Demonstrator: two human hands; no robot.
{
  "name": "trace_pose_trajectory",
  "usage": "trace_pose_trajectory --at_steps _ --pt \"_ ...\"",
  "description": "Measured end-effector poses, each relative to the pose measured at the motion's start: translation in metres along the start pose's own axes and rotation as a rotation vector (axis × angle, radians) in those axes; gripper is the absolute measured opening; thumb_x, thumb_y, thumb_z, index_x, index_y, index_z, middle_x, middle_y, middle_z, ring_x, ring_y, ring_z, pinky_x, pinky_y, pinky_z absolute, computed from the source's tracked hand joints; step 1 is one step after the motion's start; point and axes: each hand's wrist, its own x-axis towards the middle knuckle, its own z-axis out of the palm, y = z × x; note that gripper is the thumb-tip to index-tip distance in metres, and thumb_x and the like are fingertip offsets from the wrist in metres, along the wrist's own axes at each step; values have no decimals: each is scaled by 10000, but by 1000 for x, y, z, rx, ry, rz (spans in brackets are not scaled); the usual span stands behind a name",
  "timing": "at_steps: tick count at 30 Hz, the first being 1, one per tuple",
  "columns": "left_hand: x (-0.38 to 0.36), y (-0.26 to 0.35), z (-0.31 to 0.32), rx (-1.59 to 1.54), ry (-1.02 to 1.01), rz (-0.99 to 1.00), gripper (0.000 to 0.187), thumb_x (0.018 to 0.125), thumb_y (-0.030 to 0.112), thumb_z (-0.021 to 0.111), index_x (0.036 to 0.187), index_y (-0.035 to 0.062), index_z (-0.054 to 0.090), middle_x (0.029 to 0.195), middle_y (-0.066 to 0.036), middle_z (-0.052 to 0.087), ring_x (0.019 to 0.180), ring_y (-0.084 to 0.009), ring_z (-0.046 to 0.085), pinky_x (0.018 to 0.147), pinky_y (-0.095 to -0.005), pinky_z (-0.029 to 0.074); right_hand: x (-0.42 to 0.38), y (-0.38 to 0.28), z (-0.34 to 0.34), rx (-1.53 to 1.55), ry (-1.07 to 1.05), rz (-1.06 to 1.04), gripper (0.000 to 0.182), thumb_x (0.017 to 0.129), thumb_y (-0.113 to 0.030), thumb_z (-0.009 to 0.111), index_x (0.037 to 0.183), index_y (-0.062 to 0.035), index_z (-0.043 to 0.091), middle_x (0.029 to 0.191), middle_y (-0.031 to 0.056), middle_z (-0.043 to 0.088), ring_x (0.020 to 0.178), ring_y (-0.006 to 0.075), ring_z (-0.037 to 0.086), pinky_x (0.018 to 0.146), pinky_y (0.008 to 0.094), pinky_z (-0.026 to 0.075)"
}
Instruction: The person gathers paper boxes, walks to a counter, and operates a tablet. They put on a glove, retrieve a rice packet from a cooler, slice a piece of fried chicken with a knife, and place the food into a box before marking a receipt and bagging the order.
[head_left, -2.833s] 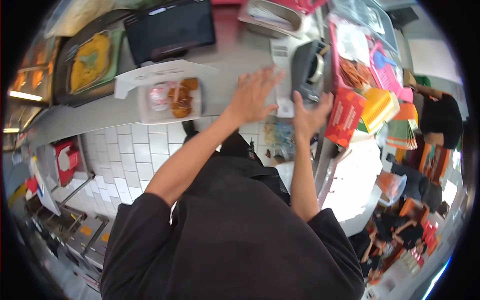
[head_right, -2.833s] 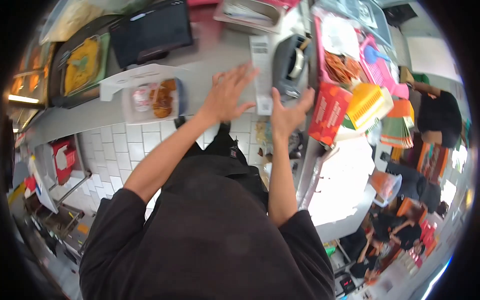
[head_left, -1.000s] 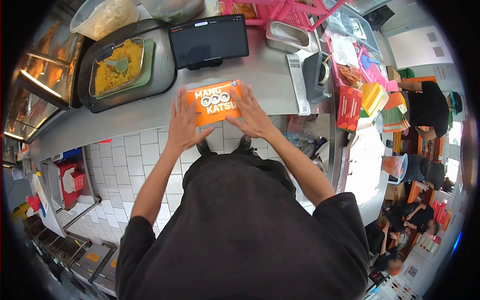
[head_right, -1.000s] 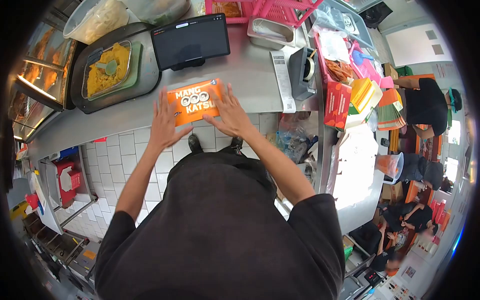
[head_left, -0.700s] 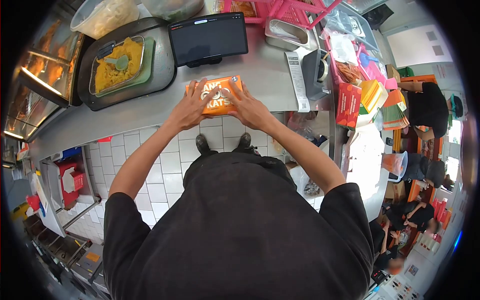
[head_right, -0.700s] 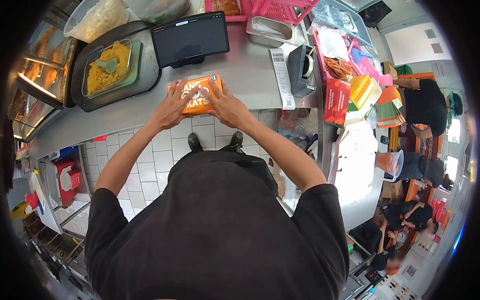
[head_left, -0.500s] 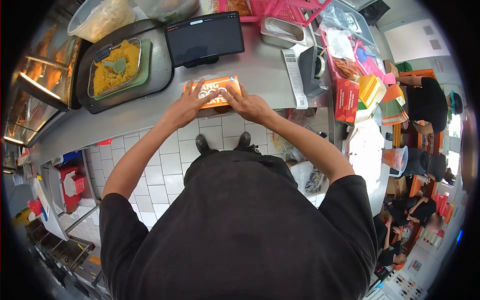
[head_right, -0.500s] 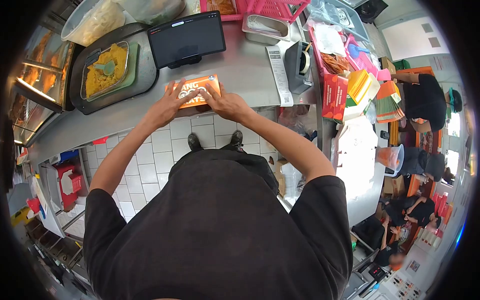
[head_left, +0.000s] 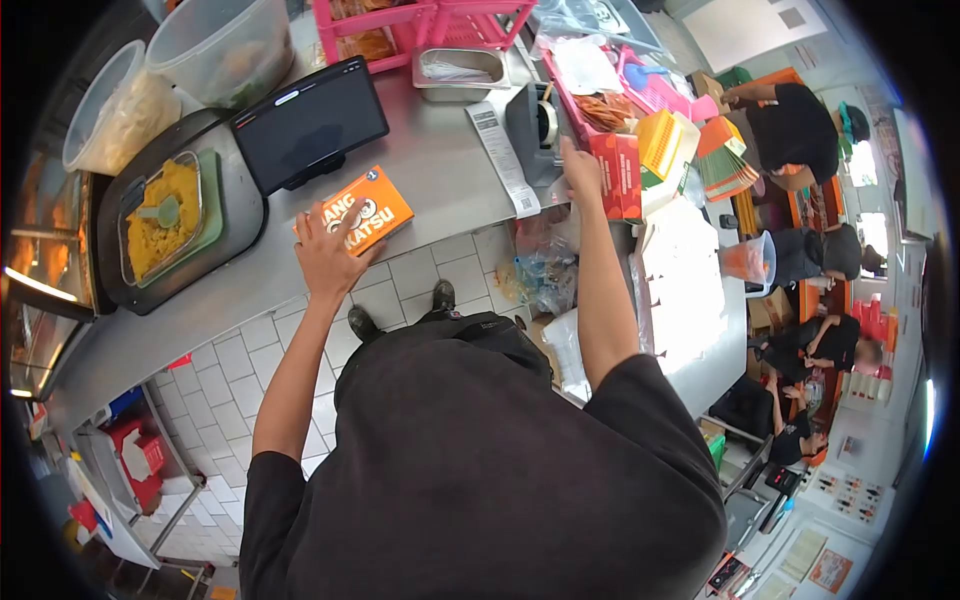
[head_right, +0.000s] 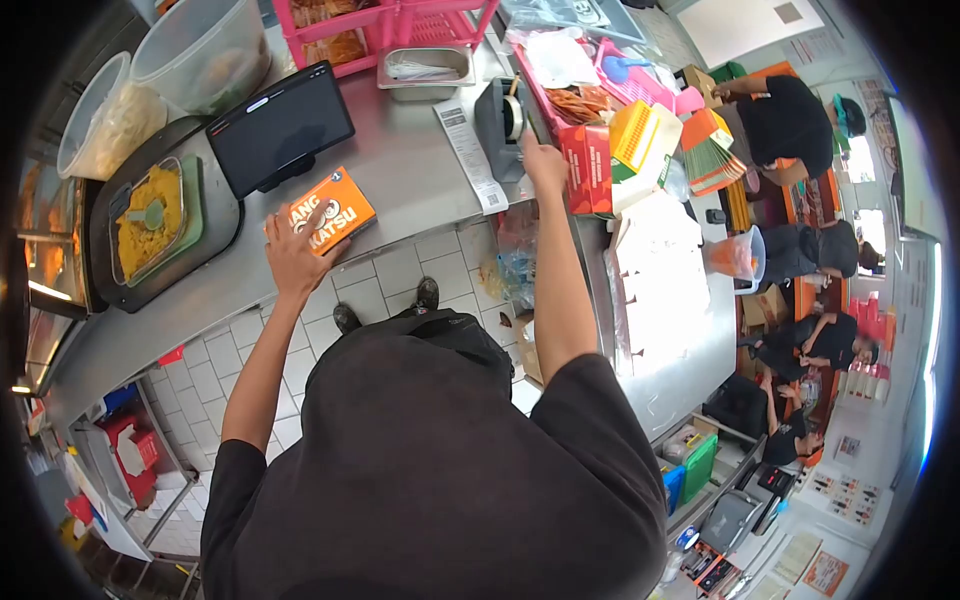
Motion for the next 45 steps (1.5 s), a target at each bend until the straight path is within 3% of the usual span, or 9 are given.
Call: trace_pose_trajectory --at_steps 5,9,17,19,24,27,34,41,45 --pt "14 13 9 53 18 1 711 665 575 775 1325 412 566 1311 -131 432 1146 -352 415 738 -463 483 32 20 16 371 -394 346 296 943 -303 625 970 -13 676 1085 96 623 1094 250 556 785 560 539" --pt "24 18 14 70 48 -36 729 676 570 771 1350 417 539 1320 -142 415 1150 -362 410 709 -466 486 14 122 54 1218 -264 -3 261 925 -240 681 891 19 694 942 99 660 938 190 615 844 466 535" --pt "23 35 20 92 33 -163 738 685 574 764 1366 438 513 1337 -148 395 1174 -384 392 721 -489 472 -27 89 32 614 -114 412 283 929 -257 672 908 23 707 882 80 687 767 115 598 672 284 526" --pt "30 39 21 119 76 -168 727 683 578 756 1356 426 527 1308 -136 414 1153 -374 408 746 -483 483 -67 67 38 268 -381 -50 295 942 -298 637 918 -20 733 858 54 695 703 82 576 571 260 497" --pt "28 40 17 65 49 -195 759 652 503 785 1360 418 525 1282 -141 432 1142 -384 422 778 -495 491 -171 3 124 494 -1060 -251 367 931 -379 645 857 -39 761 738 25 686 559 70 534 505 238 461" --pt "34 35 18 43 -14 -200 785 631 420 811 1360 418 519 1339 -168 397 1203 -437 379 768 -533 458 -162 -5 148 369 -1049 -132 446 867 -464 703 793 -28 764 654 32 680 549 90 592 481 234 472" --pt "27 36 11 -16 -70 -138 655 727 468 734 1348 406 538 1380 -174 383 1248 -454 350 838 -555 438 -124 -12 150 -310 -598 -754 541 627 -602 806 658 -68 727 636 131 674 616 304 666 604 389 526" --pt "31 0 52 -96 83 -149 446 868 433 627 1307 354 615 1306 -151 509 1227 -356 434 965 -481 401 -183 79 107 304 -257 -607 441 798 -326 769 563 -34 537 548 109 558 452 287 477 467 375 380" --pt "41 4 25 -267 -104 203 687 795 381 734 1387 96 535 1282 -199 528 1241 -333 455 1045 -450 336 -183 245 144 202 -178 -212 325 821 -310 740 681 -50 604 596 103 615 525 290 591 525 383 463"
